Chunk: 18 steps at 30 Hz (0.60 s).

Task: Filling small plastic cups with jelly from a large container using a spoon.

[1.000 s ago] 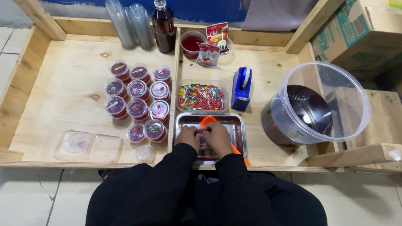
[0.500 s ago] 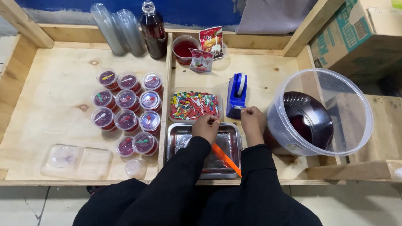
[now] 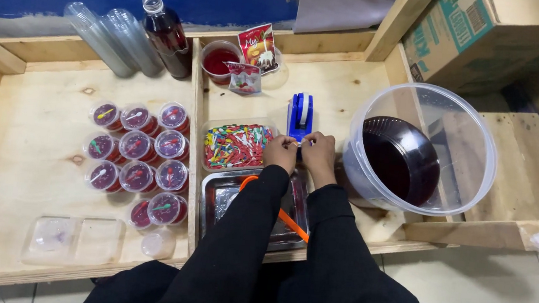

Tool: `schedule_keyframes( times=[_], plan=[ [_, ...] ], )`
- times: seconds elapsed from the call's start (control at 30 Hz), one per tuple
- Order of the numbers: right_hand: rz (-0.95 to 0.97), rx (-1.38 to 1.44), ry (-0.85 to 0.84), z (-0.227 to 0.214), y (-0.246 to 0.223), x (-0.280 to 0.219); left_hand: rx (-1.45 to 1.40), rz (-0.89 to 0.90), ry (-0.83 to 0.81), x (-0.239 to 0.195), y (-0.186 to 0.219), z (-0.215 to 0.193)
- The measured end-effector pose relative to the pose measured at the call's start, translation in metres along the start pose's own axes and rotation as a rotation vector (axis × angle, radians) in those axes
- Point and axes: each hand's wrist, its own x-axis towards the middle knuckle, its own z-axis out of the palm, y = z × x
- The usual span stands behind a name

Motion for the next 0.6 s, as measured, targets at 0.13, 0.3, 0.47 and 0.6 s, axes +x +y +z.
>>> schedule_keyframes(
  times=[0.13, 0.3, 0.47, 0.6],
  plan=[
    [0.018, 0.042, -0.003, 0.013, 0.015, 0.017, -0.001, 0.010, -0.006, -0.007, 0.008, -0.002],
    [0.018, 0.030, 0.045, 0.016, 0.016, 0.014, -0.012, 0.006, 0.011, -0.021, 0.014, -0.007],
    [0.020, 0.041, 0.074, 0.008, 0.006, -0.002, -0.045, -0.023, 0.003, -0.018, 0.003, 0.001],
    [0.043, 0.061, 0.107, 0.001, 0.001, -0.010, -0.067, -0.053, -0.005, -0.013, -0.008, 0.012]
  ],
)
